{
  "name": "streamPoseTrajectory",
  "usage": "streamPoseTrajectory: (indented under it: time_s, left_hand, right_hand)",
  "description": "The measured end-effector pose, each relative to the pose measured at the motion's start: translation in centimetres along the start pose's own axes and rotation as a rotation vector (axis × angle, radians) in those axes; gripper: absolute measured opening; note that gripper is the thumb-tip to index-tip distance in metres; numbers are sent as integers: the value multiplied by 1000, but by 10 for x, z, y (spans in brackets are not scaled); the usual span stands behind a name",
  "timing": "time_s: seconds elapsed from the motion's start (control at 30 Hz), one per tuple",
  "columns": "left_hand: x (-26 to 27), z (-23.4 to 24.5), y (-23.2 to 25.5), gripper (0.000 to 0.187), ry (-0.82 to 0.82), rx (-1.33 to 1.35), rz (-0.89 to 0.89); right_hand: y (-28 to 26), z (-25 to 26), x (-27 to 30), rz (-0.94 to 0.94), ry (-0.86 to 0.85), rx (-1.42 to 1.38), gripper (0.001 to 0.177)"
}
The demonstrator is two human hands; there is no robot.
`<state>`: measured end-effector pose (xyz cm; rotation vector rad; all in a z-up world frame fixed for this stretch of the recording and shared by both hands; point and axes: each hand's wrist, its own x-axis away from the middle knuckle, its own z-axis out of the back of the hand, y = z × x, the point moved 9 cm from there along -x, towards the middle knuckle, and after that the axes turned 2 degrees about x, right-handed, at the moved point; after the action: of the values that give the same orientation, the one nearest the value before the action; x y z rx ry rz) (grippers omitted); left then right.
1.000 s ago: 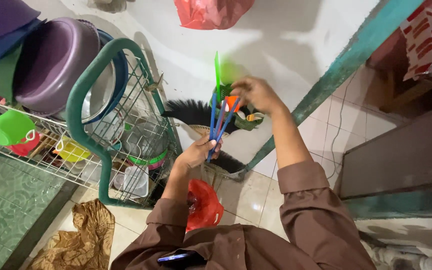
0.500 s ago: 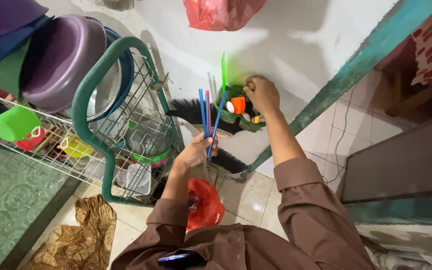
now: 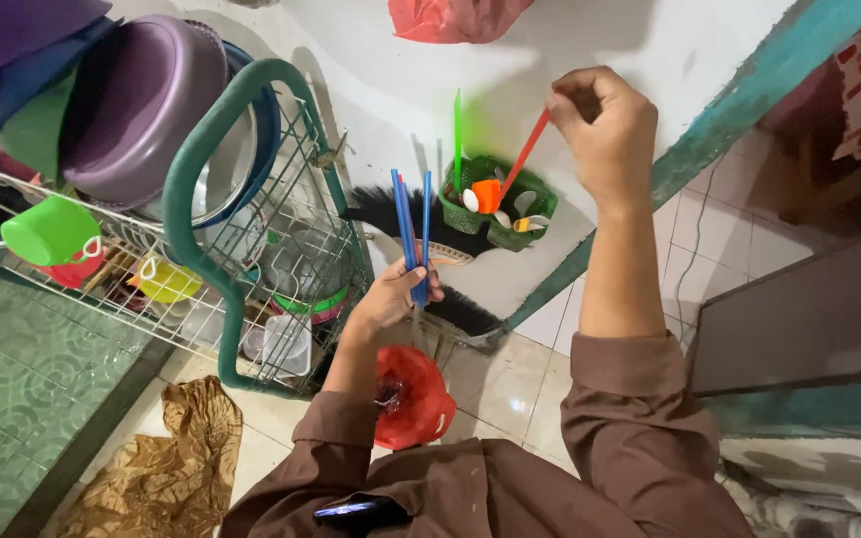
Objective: Arranging dishes, cutlery, and condiments on a dining table and wiping surfaces with a cloth.
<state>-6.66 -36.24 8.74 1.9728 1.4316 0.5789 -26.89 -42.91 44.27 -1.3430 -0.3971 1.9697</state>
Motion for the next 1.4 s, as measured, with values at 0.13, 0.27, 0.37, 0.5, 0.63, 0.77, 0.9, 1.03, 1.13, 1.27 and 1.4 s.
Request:
streamPoseTrajectory:
  time_s: [0.13, 0.27, 0.37, 0.5, 0.63, 0.77, 0.9, 1.03, 1.13, 1.27, 1.4]
  left_hand:
    - [15, 6, 1, 17, -29, -28, -48]
    - [32, 0, 7, 27, 91, -64, -25]
    - [44, 9, -9, 31, 109, -52, 15]
    - [66, -2, -20, 31, 87, -17, 50]
    - [96, -8, -34, 31, 191, 73, 53]
    - [132, -13, -45, 28, 262, 72, -16]
    - [183, 17, -64, 25, 370, 86, -106]
    - [260, 16, -51, 25, 515, 115, -202]
    - [326, 17, -39, 24, 566, 111, -354]
    - [427, 11, -34, 27, 669, 54, -545]
    - [535, -2, -51, 28, 743, 79, -712]
  right_hand:
    - [13, -29, 13, -177, -102, -218, 9]
    - [54, -91, 45, -380, -303, -391, 10]
    - [75, -135, 81, -474, -432, -455, 11]
    - [85, -178, 117, -482, -581, -446, 12]
    - [101, -216, 151, -483, -664, -498, 13]
    - [81, -240, 174, -448, -722, -548, 15]
    - [48, -285, 210, -444, -798, -598, 16]
    - [-20, -342, 248, -370, -954, -725, 18]
    - [-88, -387, 294, -322, -1124, -838, 22]
    - [-203, -421, 376, -198, -1459, -981, 35]
    - [-301, -444, 486, -346, -1865, -1235, 41]
